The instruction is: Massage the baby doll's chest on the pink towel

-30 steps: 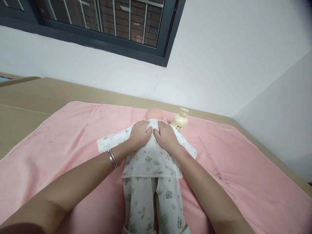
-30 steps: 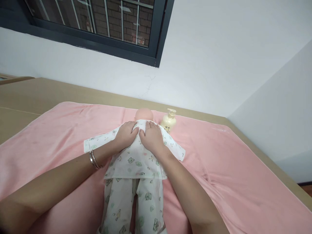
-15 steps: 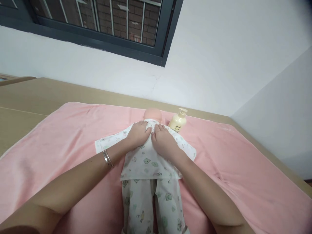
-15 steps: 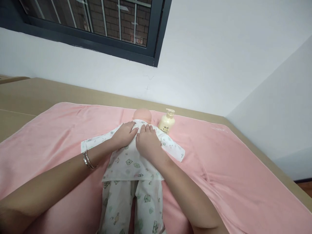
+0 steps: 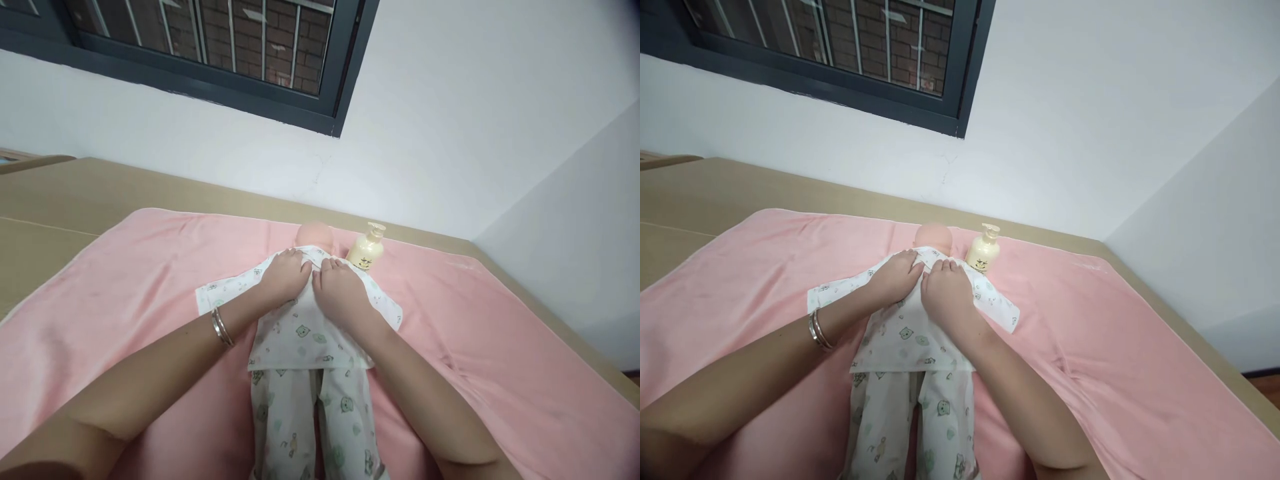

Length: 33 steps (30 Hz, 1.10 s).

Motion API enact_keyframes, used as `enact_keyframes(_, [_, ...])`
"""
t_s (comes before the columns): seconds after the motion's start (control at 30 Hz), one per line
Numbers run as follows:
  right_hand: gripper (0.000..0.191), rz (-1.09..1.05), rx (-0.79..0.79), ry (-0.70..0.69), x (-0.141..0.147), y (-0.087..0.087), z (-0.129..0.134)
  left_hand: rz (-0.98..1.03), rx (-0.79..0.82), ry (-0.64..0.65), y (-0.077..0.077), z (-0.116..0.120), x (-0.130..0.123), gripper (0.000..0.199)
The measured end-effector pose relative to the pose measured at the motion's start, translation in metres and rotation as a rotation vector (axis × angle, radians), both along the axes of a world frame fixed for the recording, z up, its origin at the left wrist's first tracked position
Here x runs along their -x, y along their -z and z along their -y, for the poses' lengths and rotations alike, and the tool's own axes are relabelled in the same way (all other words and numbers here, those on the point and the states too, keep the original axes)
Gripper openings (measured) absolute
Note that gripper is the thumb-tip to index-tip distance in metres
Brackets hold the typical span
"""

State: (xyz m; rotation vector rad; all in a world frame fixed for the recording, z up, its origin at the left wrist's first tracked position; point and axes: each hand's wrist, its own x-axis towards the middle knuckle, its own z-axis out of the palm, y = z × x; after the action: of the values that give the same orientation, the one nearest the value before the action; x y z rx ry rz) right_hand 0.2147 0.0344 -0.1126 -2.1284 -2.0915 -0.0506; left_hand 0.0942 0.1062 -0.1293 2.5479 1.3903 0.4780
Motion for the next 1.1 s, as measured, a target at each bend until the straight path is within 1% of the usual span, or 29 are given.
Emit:
enact_keyframes(0.07, [0.037,-0.006,0.0,0.003,-0.002,-0.001,-0.001,-0.002,-0.002,-0.029,0.001,0.0,-0.002,0.041])
enact_keyframes(0.13, [0.038,-0.027,0.007,0.012,-0.009,0.002,-0.009,-0.023,-0.027,-0.048,0.003,0.007,-0.005,0.046])
enact_keyframes(0.23, [0.043,-0.047,0.01,0.016,-0.019,0.008,-0.023,-0.135,-0.123,-0.003,0.005,0.023,-0.007,0.047])
enact_keyframes(0.33, [0.046,-0.037,0.009,0.013,-0.021,0.011,-0.027,-0.224,-0.191,0.078,0.005,0.031,-0.007,0.043])
enact_keyframes(0.43, [0.043,-0.011,0.008,0.006,-0.014,0.007,-0.018,-0.15,-0.176,0.091,0.004,0.025,-0.005,0.038])
enact_keyframes(0.53, [0.04,0.024,0.011,-0.022,-0.005,0.002,-0.005,-0.014,-0.078,0.027,0.002,0.013,-0.002,0.035])
enact_keyframes(0.63, [0.037,0.041,0.013,-0.035,-0.002,0.0,0.002,0.024,-0.022,-0.016,0.002,0.004,-0.001,0.033])
enact_keyframes(0.73, [0.036,0.013,0.007,-0.019,-0.006,0.0,-0.004,0.028,-0.036,-0.034,0.004,0.002,-0.002,0.036])
enact_keyframes(0.9, [0.035,-0.046,-0.037,0.075,-0.017,0.008,-0.022,0.015,-0.086,-0.032,0.008,0.005,-0.004,0.039])
enact_keyframes(1.1, [0.034,-0.045,-0.064,0.067,-0.02,0.015,-0.026,-0.016,-0.065,-0.041,0.006,0.006,-0.005,0.04])
